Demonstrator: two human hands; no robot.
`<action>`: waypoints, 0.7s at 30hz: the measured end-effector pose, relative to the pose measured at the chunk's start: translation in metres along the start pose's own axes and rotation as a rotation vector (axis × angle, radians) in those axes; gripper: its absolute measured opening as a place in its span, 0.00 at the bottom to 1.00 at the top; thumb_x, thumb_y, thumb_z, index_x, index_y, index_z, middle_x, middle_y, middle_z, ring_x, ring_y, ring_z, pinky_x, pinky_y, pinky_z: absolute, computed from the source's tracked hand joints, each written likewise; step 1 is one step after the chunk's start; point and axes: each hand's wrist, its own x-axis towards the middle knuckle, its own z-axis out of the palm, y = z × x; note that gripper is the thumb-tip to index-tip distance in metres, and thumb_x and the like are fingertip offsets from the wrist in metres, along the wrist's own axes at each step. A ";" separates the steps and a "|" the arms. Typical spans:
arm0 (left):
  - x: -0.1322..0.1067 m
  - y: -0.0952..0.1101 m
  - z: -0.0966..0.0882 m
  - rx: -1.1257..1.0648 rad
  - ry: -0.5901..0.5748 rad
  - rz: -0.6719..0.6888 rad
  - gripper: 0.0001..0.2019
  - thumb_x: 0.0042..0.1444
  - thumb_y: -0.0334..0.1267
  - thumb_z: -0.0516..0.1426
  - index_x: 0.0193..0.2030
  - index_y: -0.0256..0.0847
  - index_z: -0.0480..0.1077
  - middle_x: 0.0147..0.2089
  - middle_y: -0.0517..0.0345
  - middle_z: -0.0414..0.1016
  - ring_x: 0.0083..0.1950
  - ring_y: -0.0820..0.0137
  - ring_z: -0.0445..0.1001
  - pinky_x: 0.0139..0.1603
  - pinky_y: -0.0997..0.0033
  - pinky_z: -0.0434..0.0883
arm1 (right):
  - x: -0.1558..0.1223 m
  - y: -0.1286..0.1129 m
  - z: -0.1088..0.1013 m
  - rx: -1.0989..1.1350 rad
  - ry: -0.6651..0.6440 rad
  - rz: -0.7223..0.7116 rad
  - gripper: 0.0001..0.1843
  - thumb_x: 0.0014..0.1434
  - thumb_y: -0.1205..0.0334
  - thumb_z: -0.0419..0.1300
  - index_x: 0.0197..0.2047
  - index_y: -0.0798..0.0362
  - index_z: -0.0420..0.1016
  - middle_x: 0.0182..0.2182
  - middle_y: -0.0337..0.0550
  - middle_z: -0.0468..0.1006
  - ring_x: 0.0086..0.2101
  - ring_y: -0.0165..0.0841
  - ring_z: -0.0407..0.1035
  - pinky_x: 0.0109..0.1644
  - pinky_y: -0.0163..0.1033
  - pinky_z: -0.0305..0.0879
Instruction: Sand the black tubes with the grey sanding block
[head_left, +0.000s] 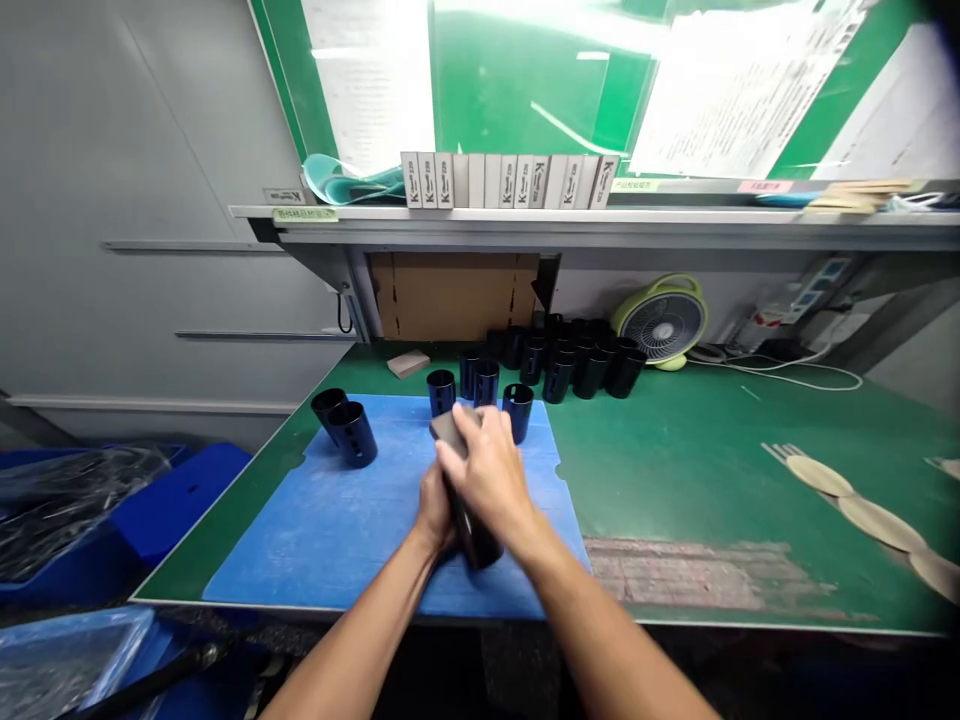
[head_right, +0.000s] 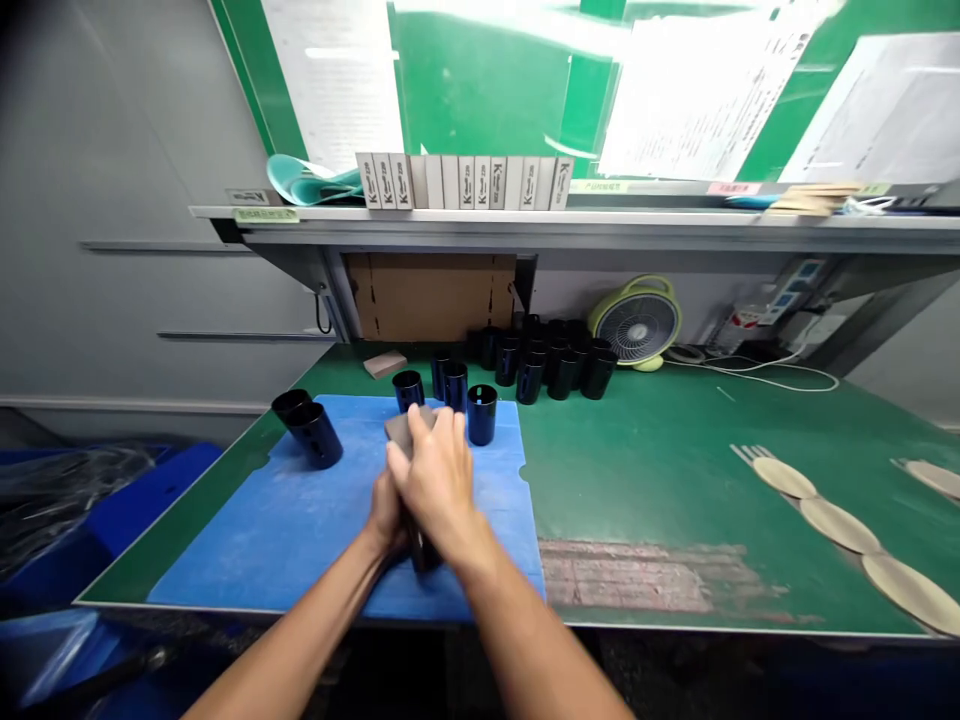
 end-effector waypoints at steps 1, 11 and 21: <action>-0.001 0.000 0.000 -0.009 -0.032 -0.016 0.17 0.62 0.50 0.56 0.34 0.37 0.74 0.28 0.55 0.76 0.27 0.67 0.74 0.32 0.68 0.71 | 0.021 0.004 -0.004 0.008 0.011 0.005 0.26 0.64 0.54 0.62 0.64 0.49 0.71 0.50 0.52 0.72 0.51 0.47 0.67 0.52 0.52 0.73; -0.005 0.003 0.001 -0.003 -0.183 -0.061 0.27 0.64 0.60 0.52 0.36 0.35 0.75 0.27 0.52 0.76 0.27 0.64 0.76 0.29 0.69 0.70 | 0.019 0.028 -0.022 0.050 0.066 0.075 0.28 0.65 0.49 0.61 0.66 0.47 0.69 0.52 0.49 0.73 0.53 0.44 0.69 0.58 0.52 0.72; 0.006 0.003 -0.006 0.011 -0.115 -0.073 0.23 0.63 0.55 0.57 0.30 0.35 0.74 0.27 0.54 0.74 0.29 0.68 0.72 0.36 0.68 0.69 | -0.069 0.002 0.012 -0.055 0.060 -0.044 0.31 0.68 0.59 0.57 0.72 0.52 0.59 0.64 0.59 0.62 0.58 0.51 0.60 0.56 0.57 0.69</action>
